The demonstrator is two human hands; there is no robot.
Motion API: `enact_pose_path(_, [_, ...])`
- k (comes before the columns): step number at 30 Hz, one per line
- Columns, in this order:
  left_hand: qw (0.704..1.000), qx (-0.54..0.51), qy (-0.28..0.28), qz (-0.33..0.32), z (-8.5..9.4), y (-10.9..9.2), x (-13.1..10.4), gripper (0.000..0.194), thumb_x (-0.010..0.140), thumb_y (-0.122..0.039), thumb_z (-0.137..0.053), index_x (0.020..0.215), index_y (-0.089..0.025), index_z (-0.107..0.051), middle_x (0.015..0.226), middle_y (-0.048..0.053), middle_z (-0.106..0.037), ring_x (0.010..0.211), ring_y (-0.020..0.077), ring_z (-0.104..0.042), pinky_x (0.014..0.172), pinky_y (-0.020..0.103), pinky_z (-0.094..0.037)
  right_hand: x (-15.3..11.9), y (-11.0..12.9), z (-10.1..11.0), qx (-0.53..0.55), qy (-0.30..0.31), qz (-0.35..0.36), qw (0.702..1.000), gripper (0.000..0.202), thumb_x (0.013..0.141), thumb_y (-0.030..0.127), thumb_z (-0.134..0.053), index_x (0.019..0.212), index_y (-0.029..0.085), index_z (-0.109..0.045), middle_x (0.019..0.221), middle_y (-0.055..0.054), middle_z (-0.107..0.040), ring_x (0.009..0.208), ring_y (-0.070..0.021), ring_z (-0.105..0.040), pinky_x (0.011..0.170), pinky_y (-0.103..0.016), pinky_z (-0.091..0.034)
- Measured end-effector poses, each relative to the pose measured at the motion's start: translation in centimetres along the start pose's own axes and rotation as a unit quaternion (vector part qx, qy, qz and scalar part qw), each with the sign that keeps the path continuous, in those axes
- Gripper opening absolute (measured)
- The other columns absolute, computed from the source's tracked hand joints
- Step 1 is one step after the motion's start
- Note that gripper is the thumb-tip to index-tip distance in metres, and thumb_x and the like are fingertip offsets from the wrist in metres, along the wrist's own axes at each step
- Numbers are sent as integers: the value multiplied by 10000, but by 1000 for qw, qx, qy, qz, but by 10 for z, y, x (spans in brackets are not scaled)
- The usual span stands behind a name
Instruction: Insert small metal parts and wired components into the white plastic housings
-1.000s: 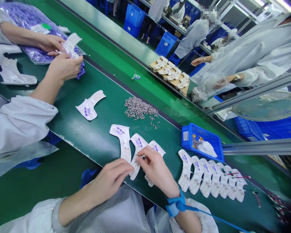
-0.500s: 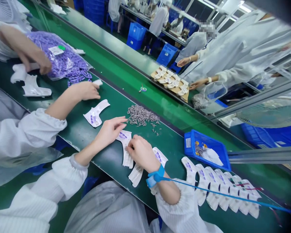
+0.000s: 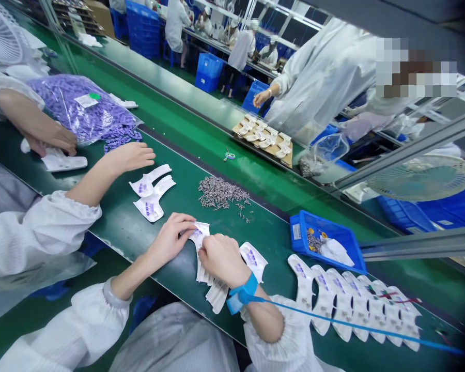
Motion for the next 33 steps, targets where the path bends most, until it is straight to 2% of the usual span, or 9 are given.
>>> enact_pose_path(5, [1000,-7,-3,-4,-4,-1,0,211,947,-251,-541,915,-227,-747,1111,68,-700,1029,243,-593,909,441,-526,4,-9,-1,52,15,-27,998,183,806,168,-535,796,177,-717,864,-121,-727,825,-245,-670,641,-295,-382])
enact_pose_path(9, [1000,5,8,-7,-3,-4,0,209,956,-271,-538,947,-215,-740,1144,85,-688,1084,260,-576,957,462,-496,0,-24,5,185,-6,-28,982,174,823,172,-530,707,193,-658,711,-31,-665,673,-162,-582,592,-256,-331])
enact_pose_path(12, [996,27,82,-28,-7,-4,-4,214,902,-346,-648,1079,-243,-712,1292,90,-628,1198,298,-525,1018,514,-441,-13,-39,11,282,-52,-16,958,191,874,216,-498,728,197,-621,648,14,-599,612,-128,-501,568,-239,-315])
enact_pose_path(16, [982,32,173,-73,-10,2,-7,251,896,-275,-657,1145,-264,-688,1341,93,-582,1189,280,-541,1010,464,-455,-35,-61,7,371,-86,-30,924,239,913,304,-486,733,187,-592,622,33,-520,580,-115,-436,542,-232,-304])
enact_pose_path(19, [977,29,191,-94,-4,0,12,180,931,-277,-596,1053,-247,-725,1250,93,-620,1125,254,-576,973,405,-481,-49,-75,3,417,-110,-50,901,259,918,355,-494,759,180,-601,633,31,-498,583,-116,-426,540,-232,-315])
enact_pose_path(22, [978,41,177,-104,10,-14,45,211,942,-354,-567,985,-250,-747,1209,94,-643,1097,258,-597,957,399,-481,-60,-88,3,448,-139,-66,881,269,913,379,-505,766,176,-604,647,23,-498,592,-121,-435,548,-235,-338])
enact_pose_path(25, [976,71,188,-85,20,-21,67,233,913,-390,-583,901,-238,-759,1130,106,-682,1052,287,-627,926,414,-486,-70,-97,5,463,-162,-75,868,261,907,384,-519,781,174,-609,653,19,-505,595,-123,-445,550,-238,-352])
enact_pose_path(28, [974,70,211,-44,24,-10,60,244,893,-419,-594,878,-235,-753,1100,100,-702,1026,302,-648,900,418,-495,-77,-104,4,459,-169,-77,869,268,912,382,-516,771,175,-609,646,21,-505,587,-122,-441,541,-238,-348])
enact_pose_path(33, [984,19,177,8,32,19,30,335,858,-493,-636,1073,-244,-699,1197,80,-689,1068,288,-653,951,411,-488,-68,-108,2,412,-160,-55,895,237,906,320,-512,774,171,-643,673,11,-570,621,-133,-495,575,-240,-371])
Point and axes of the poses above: each hand's wrist, its own x-axis towards the middle knuckle, its own z-axis out of the back of the hand, y = z × x, the point moved 8 cm from there along x, towards the middle knuckle
